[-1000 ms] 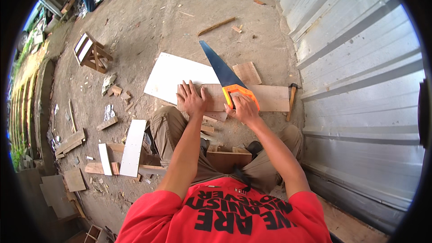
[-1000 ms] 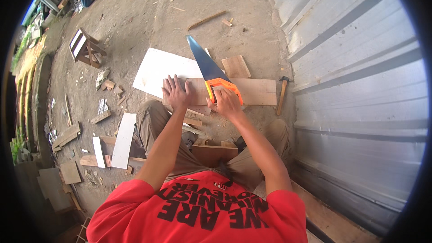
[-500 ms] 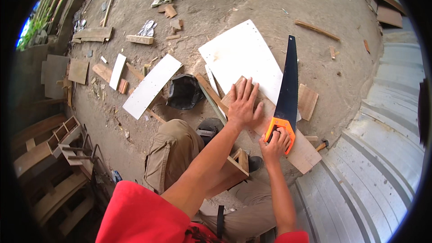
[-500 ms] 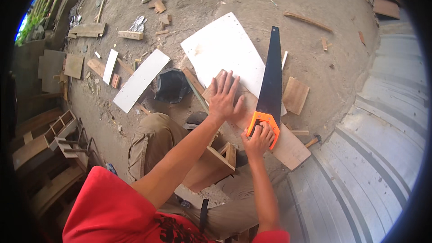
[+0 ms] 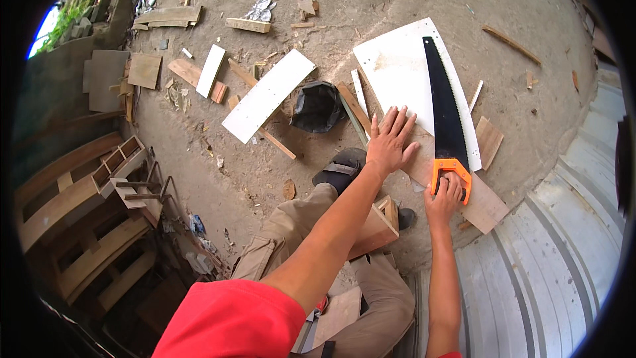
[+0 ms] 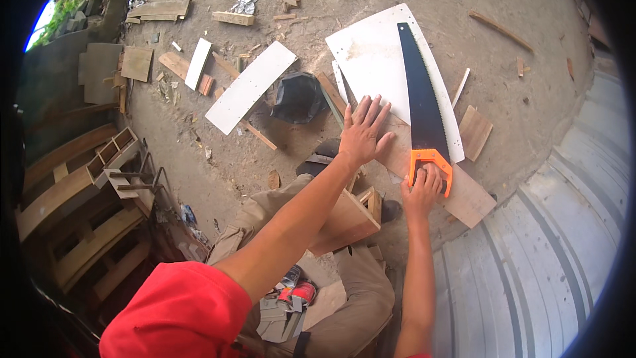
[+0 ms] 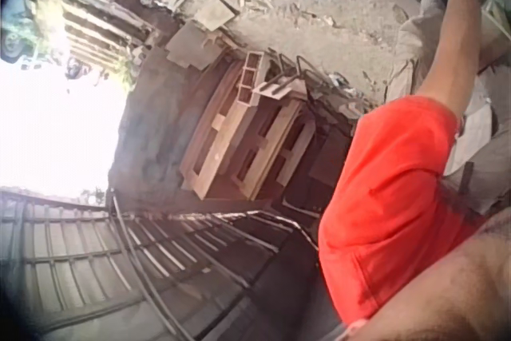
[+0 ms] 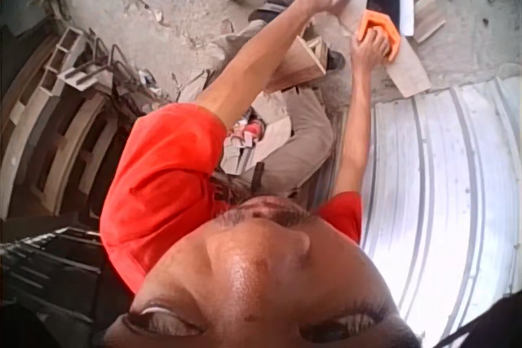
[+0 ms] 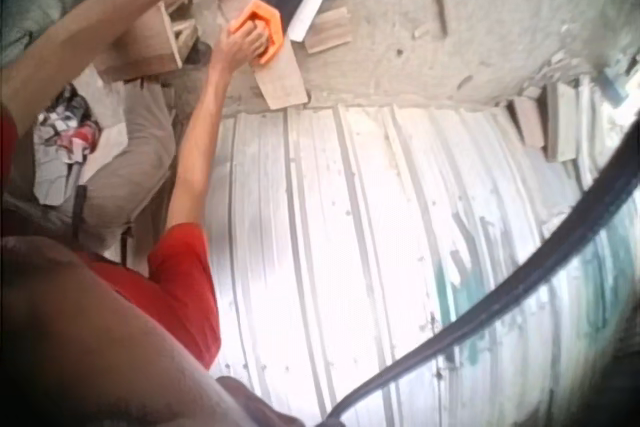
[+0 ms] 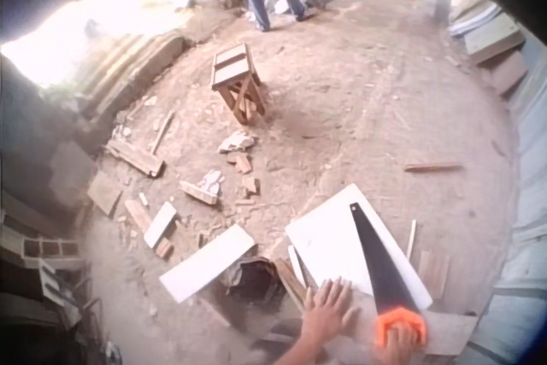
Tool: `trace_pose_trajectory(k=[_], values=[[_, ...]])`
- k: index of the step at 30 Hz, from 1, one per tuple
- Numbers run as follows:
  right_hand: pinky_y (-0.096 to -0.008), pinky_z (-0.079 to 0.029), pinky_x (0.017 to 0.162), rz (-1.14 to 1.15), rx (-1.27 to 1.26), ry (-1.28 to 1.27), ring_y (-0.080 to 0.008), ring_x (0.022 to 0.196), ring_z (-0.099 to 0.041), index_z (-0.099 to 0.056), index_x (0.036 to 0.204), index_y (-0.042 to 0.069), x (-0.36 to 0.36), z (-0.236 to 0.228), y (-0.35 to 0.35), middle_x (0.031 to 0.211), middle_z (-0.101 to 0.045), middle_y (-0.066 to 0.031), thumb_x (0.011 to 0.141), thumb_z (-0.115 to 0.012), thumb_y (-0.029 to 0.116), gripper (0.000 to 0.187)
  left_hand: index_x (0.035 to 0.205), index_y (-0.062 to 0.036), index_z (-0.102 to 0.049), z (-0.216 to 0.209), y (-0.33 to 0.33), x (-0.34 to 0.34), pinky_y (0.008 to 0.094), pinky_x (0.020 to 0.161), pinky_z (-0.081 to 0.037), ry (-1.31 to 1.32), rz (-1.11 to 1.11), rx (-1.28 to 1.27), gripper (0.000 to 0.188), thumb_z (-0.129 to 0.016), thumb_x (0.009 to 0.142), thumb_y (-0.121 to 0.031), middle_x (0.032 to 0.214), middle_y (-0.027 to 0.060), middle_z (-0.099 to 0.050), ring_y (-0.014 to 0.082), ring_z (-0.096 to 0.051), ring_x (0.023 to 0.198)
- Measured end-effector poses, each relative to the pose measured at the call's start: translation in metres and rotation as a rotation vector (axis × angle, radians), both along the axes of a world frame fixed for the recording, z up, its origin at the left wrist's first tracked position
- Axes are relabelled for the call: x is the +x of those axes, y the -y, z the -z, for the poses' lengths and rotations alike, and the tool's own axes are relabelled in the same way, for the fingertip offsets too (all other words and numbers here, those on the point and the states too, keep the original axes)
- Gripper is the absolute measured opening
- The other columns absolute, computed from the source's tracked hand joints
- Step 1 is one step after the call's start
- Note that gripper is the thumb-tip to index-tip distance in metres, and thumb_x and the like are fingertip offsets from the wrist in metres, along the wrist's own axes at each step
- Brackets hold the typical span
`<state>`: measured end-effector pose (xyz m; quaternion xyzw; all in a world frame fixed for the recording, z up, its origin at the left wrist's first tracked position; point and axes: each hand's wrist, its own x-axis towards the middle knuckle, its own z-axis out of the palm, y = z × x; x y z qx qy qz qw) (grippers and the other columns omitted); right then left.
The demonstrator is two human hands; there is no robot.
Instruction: The person assembles a small wooden box by fitting white and brown wooden panels together. They use a hammer to secure the joints and a hand saw to trim excess wood from the panels. The person works while sitting on the ground in an outdoor area.
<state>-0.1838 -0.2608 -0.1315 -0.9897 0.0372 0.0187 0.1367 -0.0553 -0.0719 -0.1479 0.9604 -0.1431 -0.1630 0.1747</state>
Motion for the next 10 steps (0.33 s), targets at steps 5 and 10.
trace_pose_trajectory(k=[5,10], values=[[-0.0542,-0.027,0.117,0.050,-0.055,-0.141,-0.0355,0.137,-0.039,-0.056,0.119,-0.002,-0.006,-0.017,-0.021,0.136,-0.049,-0.0181,0.087,-0.068,0.020,0.040,0.159,-0.0157,-0.018,-0.009,-0.015,0.004,0.0554,0.122,-0.006,-0.091,0.079,-0.025,0.082,-0.052,0.094,-0.051,0.165,0.0069,-0.015,0.0260,-0.010,0.153],[-0.0562,-0.018,0.120,0.130,-0.155,-0.390,-0.0338,0.147,-0.028,-0.046,0.135,-0.002,-0.002,-0.033,-0.040,0.146,-0.042,-0.0172,0.085,-0.073,0.022,0.061,0.160,-0.0131,-0.007,-0.021,-0.044,0.006,0.0542,0.123,-0.005,-0.121,0.372,0.253,0.095,-0.061,0.090,-0.050,0.166,0.0130,-0.007,0.0258,-0.007,0.154]])
